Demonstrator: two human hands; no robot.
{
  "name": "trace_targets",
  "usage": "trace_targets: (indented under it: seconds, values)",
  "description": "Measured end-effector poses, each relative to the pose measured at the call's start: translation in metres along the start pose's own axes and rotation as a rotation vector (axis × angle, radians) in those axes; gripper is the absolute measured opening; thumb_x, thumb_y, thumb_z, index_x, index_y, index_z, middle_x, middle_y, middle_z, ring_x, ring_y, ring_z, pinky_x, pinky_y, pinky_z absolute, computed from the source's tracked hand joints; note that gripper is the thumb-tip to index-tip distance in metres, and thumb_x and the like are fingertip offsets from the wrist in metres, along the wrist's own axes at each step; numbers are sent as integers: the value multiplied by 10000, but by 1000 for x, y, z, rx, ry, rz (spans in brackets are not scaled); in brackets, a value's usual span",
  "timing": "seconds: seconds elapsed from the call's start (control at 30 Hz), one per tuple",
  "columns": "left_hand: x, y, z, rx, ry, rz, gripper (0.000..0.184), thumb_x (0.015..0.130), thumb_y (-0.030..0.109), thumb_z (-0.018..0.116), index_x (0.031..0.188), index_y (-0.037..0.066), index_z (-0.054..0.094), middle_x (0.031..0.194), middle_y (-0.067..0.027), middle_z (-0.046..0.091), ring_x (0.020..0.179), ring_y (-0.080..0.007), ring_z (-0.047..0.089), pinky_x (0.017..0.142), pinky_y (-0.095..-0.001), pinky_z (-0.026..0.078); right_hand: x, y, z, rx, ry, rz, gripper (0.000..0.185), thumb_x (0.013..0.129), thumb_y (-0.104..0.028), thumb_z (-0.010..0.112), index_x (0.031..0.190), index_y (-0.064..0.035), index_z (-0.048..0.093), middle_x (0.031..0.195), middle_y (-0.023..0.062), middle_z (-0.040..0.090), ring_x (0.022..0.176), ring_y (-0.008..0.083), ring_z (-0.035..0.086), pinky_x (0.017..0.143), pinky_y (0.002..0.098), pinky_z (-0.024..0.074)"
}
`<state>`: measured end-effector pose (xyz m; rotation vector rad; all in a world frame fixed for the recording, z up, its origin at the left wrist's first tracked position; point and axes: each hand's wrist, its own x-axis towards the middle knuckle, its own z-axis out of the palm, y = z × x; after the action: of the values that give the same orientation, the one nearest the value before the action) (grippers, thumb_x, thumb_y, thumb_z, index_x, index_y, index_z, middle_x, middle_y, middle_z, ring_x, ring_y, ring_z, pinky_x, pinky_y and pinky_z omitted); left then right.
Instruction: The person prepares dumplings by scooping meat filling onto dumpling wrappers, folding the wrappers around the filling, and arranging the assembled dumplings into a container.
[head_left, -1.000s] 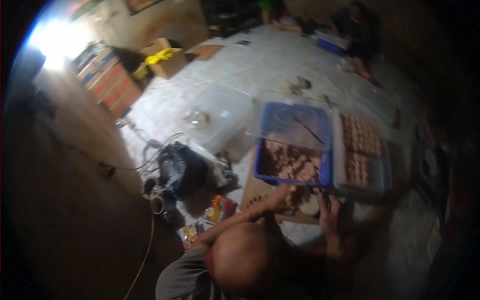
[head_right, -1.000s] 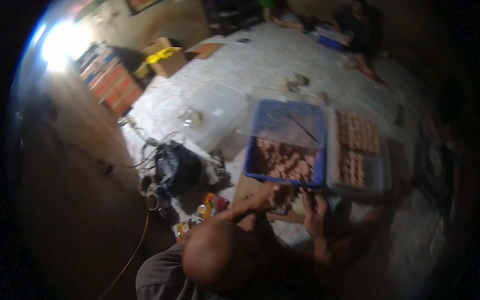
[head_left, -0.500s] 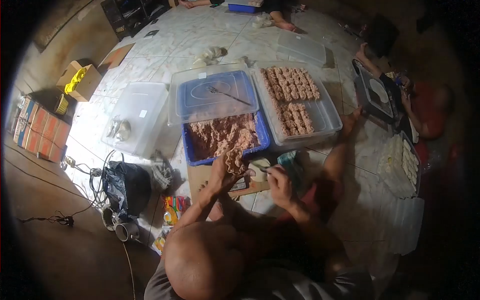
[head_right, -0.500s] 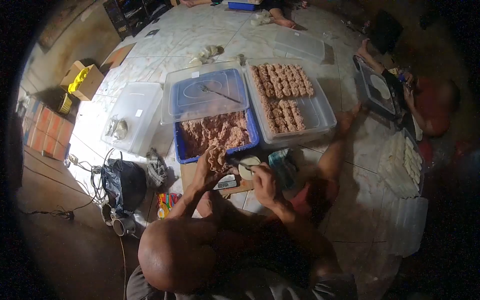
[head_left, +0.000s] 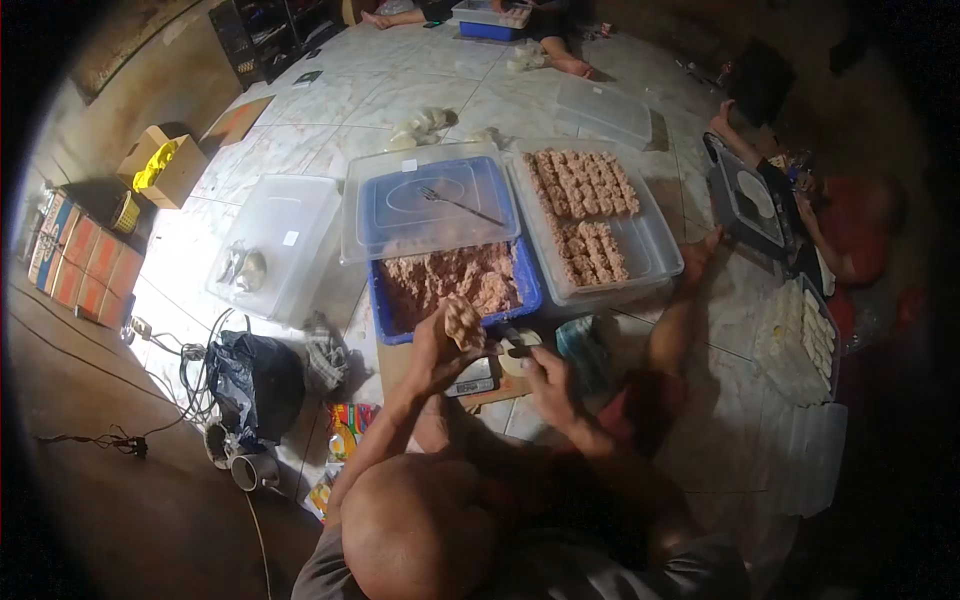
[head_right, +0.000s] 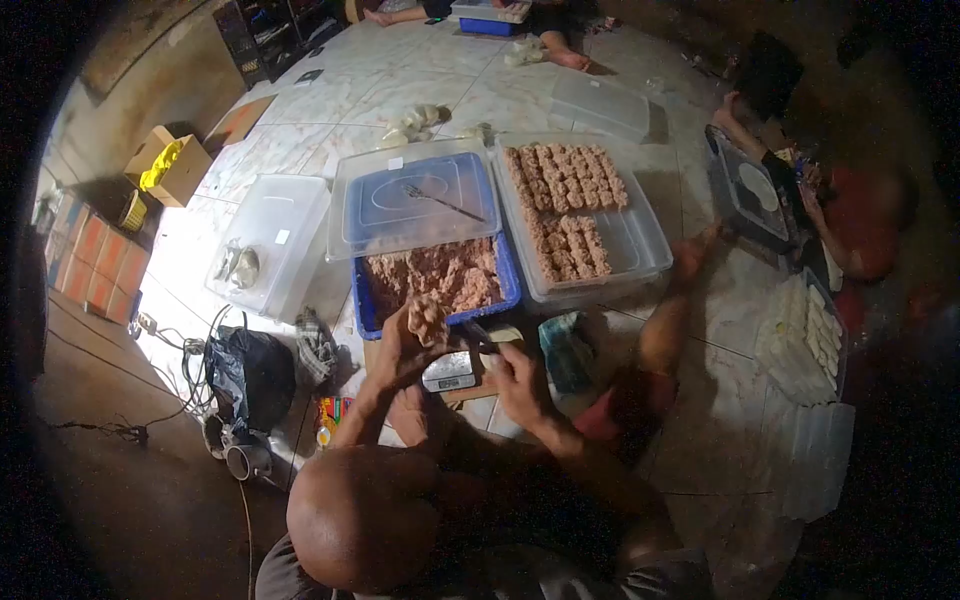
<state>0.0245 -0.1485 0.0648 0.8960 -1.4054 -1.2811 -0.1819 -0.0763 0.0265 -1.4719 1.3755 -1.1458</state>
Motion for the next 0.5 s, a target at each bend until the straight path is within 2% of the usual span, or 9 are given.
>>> trace_targets:
  seconds: [0.03, 0.07, 0.13, 0.17, 0.23, 0.33, 0.37, 0.43, 0.5]
  values:
    - [1, -8, -21, 206, -182, -29, 465, 693, 97, 909, 1023, 19, 591, 875, -12, 621, 819, -83, 575, 728, -268, 504, -5, 13, 0, 158, -11, 64, 160, 982, -118, 578, 939, 30, 621, 757, 70, 567, 727, 159, 538, 655, 345, 422]
    - [1, -28, -33, -60, -178, -190, 482, 684, 124, 924, 1021, 21, 595, 879, -12, 617, 823, -85, 574, 728, -269, 504, -12, 34, 9, 302, 55, -13, 203, 1005, -146, 560, 953, 37, 630, 761, -14, 533, 753, 88, 488, 655, 283, 400]
    - [4, -15, -27, -328, -168, -335, 500, 674, 152, 938, 1019, 24, 600, 882, -13, 612, 826, -87, 574, 728, -269, 503, -17, 25, 4, 291, -79, 61, 201, 1007, -145, 558, 966, 37, 633, 770, -24, 528, 751, 83, 476, 659, 273, 400]
    - [0, -1, -13, -177, -104, -180, 491, 674, 179, 941, 1001, 25, 608, 864, -26, 608, 812, -94, 574, 724, -269, 500, -18, 16, 0, 278, -205, 131, 199, 1010, -144, 556, 980, 36, 636, 778, -34, 523, 750, 77, 465, 664, 263, 399]
    - [-2, 2, -3, 16, -119, -92, 506, 667, 221, 955, 994, 35, 616, 846, -25, 597, 785, -96, 560, 714, -264, 490, -14, -2, 17, 249, -213, 126, 181, 1004, -123, 537, 974, 30, 628, 770, 1, 535, 751, 94, 498, 670, 278, 413]
    - [-2, -11, 6, 233, -151, 128, 490, 668, 215, 958, 972, 43, 613, 851, 21, 593, 778, -80, 537, 708, -261, 486, 3, 2, 28, -183, 25, -397, 142, 1008, -72, 484, 948, 11, 582, 823, 107, 574, 760, 169, 567, 658, 335, 431]
    - [-3, -10, 7, 218, -30, 98, 498, 669, 215, 958, 977, 42, 607, 860, 23, 596, 781, -82, 536, 712, -263, 486, 2, 0, 20, -182, 22, -397, 142, 1008, -72, 484, 948, 11, 582, 823, 107, 574, 760, 169, 567, 658, 335, 431]
    - [-3, -6, 1, 204, 91, 58, 506, 670, 215, 958, 982, 40, 601, 869, 24, 599, 784, -84, 535, 717, -266, 487, -5, -19, 4, -44, -94, 40, 139, 1009, -71, 496, 958, 18, 590, 842, 119, 568, 796, 156, 556, 687, 357, 438]
    - [-4, -5, -20, 80, -151, -93, 562, 651, 237, 969, 1015, 41, 587, 861, 5, 599, 794, -104, 545, 736, -266, 485, -13, -4, 0, 28, -11, -64, 142, 1009, -89, 519, 1003, 21, 609, 856, 101, 595, 821, 134, 565, 703, 349, 450]
